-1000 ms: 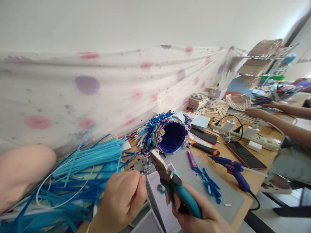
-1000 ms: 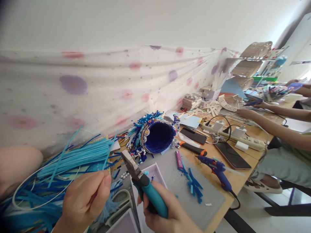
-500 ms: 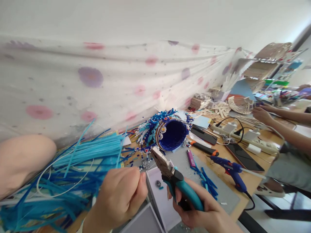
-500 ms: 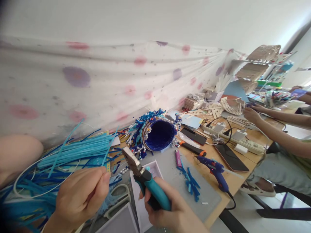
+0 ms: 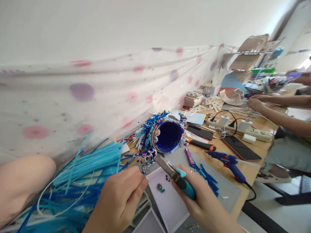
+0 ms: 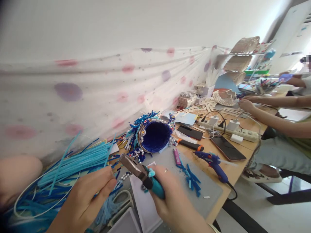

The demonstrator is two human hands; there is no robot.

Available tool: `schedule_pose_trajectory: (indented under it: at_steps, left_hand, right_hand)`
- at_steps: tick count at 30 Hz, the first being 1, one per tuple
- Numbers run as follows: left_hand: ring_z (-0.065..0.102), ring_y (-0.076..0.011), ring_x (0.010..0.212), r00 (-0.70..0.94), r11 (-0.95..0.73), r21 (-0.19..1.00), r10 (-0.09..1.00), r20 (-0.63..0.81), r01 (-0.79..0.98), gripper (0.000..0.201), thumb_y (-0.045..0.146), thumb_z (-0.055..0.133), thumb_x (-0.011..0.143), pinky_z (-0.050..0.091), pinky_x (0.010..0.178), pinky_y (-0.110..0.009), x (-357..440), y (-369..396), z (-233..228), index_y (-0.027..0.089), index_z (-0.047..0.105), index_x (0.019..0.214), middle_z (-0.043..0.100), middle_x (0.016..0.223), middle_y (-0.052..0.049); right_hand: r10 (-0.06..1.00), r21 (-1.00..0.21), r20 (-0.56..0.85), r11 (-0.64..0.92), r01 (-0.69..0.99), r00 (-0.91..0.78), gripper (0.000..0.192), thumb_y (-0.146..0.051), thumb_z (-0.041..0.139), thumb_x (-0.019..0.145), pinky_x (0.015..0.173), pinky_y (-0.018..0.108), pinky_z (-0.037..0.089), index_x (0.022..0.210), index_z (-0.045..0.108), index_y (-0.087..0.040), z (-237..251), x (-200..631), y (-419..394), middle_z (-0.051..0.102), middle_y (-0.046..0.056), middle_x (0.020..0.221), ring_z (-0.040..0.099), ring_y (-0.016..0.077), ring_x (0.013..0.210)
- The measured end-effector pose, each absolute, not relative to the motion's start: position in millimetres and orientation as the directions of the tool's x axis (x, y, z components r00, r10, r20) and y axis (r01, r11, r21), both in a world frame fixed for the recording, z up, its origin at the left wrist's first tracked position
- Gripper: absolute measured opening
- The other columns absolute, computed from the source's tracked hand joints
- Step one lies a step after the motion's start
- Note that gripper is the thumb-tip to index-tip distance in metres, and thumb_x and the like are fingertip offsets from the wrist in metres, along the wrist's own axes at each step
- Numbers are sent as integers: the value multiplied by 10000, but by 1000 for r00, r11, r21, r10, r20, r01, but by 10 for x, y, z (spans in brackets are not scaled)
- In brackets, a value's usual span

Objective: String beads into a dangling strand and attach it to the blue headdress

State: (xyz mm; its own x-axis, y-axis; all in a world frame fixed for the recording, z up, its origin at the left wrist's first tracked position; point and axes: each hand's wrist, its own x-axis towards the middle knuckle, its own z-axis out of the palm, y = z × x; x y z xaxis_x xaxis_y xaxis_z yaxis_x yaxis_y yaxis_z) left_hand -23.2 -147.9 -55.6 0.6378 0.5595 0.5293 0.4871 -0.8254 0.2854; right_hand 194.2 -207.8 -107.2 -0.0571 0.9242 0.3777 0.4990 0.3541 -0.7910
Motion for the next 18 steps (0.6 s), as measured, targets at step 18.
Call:
schedule_pose_trajectory:
  at_steps: [18]
  left_hand:
    - [720,-173,925,708,-876,187,471,527,444,317,292,489,964,562,749,-208,-145,-1521,-700,210,535,1266,736,1069,-59]
  right_hand:
    - [766,-529,628,549,647,-136,333,-169,481,568,542,249,342,893,536,-215,-1154,2059,-1864,575,-3,699,493,147,592]
